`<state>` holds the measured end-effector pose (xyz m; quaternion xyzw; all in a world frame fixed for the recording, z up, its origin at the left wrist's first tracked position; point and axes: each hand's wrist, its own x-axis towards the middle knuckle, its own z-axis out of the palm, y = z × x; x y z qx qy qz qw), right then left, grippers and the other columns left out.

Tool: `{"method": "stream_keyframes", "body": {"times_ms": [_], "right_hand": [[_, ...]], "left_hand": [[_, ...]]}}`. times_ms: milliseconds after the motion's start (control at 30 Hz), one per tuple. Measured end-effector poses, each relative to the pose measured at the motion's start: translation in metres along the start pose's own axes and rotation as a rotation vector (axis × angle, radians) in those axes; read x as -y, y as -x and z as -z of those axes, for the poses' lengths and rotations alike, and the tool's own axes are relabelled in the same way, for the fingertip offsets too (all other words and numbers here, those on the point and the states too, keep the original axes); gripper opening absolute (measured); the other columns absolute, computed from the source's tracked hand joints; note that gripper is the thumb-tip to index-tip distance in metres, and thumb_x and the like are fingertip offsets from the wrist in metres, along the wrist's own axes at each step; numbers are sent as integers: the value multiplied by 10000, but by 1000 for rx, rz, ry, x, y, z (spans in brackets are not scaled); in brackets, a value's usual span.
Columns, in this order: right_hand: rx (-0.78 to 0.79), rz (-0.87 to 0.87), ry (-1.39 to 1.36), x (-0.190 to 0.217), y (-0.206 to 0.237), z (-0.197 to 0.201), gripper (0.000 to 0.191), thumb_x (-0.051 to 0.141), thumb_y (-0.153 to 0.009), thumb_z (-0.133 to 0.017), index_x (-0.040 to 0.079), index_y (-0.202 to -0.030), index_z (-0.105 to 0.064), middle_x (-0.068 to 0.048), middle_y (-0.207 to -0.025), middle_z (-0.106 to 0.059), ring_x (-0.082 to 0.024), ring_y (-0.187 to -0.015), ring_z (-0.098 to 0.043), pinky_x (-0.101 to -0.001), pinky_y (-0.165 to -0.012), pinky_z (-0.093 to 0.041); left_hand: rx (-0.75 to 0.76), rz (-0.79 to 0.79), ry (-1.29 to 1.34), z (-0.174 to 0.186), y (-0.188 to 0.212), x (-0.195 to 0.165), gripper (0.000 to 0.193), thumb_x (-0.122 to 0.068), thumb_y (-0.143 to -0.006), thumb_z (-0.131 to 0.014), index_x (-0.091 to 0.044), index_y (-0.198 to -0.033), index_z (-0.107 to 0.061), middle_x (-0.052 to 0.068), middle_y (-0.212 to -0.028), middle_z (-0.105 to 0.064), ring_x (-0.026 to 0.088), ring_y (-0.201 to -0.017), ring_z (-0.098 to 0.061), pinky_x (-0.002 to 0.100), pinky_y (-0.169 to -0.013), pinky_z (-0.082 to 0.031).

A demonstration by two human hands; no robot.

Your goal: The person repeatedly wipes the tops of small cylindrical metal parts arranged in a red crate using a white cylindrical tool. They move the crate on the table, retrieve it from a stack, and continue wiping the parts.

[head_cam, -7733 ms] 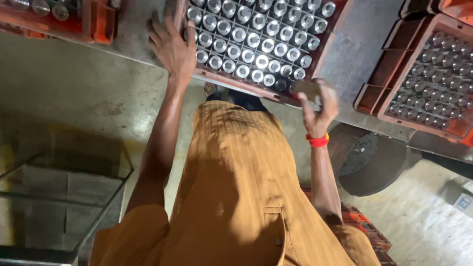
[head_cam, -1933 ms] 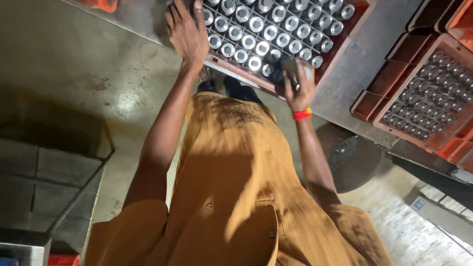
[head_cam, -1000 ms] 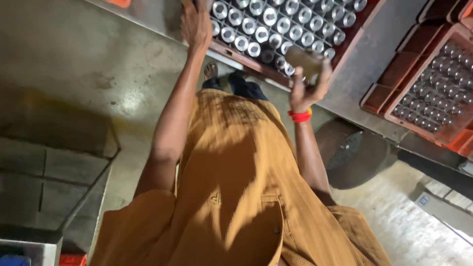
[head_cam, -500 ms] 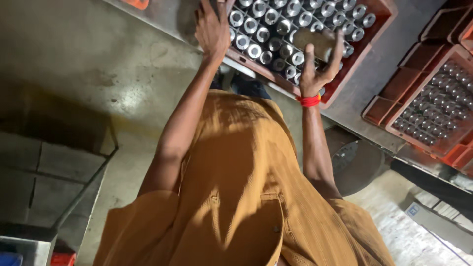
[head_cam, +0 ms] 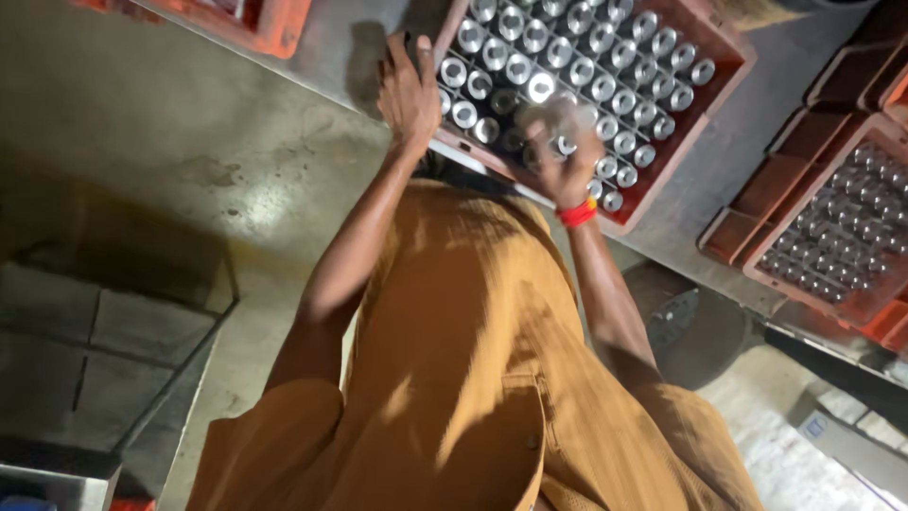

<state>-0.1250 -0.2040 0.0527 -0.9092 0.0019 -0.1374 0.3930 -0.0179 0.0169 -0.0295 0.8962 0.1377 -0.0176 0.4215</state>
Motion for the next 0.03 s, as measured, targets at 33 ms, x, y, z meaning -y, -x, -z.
{"method": "stream_keyframes", "body": {"times_ms": [33], "right_hand": [[-136,-4,-116,-1,-5,6,381,115,-1065,-765,159,-1401,-591,-128,-1316,-682,-298,-1137,-713,-377,-982,-599]], "left_hand": [[-6,-3,-6,-3,3,1,506,-530,-1089,-394,-131,-1389,-478,240,-1252,-657,465,-1172,-610,591,-916,-503]]}}
